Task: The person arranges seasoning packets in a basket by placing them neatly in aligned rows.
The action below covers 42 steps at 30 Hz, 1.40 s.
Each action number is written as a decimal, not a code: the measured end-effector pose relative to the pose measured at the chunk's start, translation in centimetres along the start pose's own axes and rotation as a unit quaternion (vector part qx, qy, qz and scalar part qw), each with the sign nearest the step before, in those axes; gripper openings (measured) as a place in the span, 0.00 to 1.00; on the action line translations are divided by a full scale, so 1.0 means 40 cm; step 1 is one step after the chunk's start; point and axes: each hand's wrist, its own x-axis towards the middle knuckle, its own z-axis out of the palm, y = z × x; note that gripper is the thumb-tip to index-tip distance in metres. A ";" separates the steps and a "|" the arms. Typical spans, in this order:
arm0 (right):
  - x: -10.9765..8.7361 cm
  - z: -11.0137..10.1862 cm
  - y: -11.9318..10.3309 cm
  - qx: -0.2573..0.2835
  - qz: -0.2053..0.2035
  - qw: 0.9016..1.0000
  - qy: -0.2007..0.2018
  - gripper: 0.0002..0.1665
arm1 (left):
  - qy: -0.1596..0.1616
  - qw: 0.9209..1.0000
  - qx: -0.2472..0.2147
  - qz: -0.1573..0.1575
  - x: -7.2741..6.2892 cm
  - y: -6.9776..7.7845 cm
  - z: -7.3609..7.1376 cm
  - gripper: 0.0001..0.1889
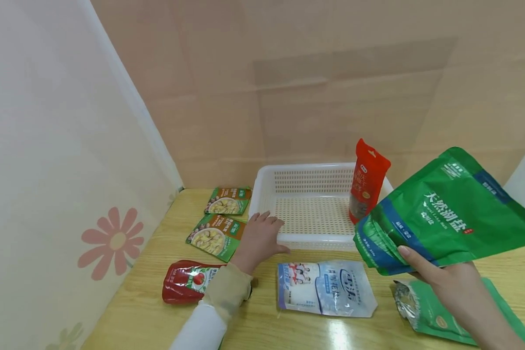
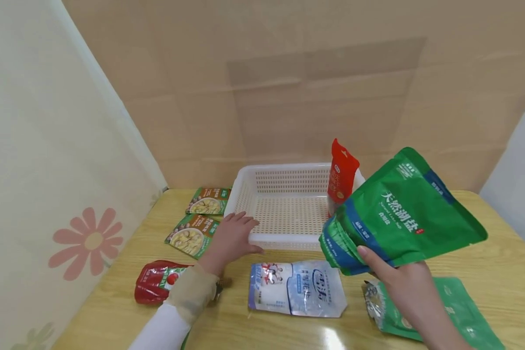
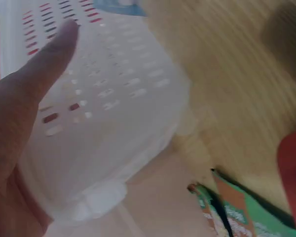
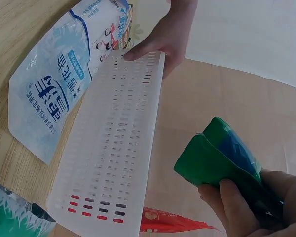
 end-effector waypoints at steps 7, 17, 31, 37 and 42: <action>0.006 -0.001 -0.020 -0.051 0.007 0.999 0.006 0.41 | 0.024 0.998 0.024 0.048 0.008 -0.007 0.024 0.12; 0.080 0.044 -0.120 -0.028 -0.121 0.990 0.071 0.37 | 0.006 0.998 0.033 0.059 0.013 -0.012 0.025 0.15; 0.236 0.143 -0.136 -0.053 -0.137 0.986 0.083 0.31 | 0.001 0.998 0.042 0.047 0.011 -0.005 0.024 0.14; 0.284 0.172 -0.120 -0.032 -0.085 0.995 0.028 0.34 | 0.009 0.998 0.052 0.043 0.007 -0.008 0.032 0.15; 0.321 0.186 -0.112 -0.070 -0.053 0.996 0.013 0.33 | 0.023 0.997 0.056 0.050 0.009 -0.012 0.040 0.17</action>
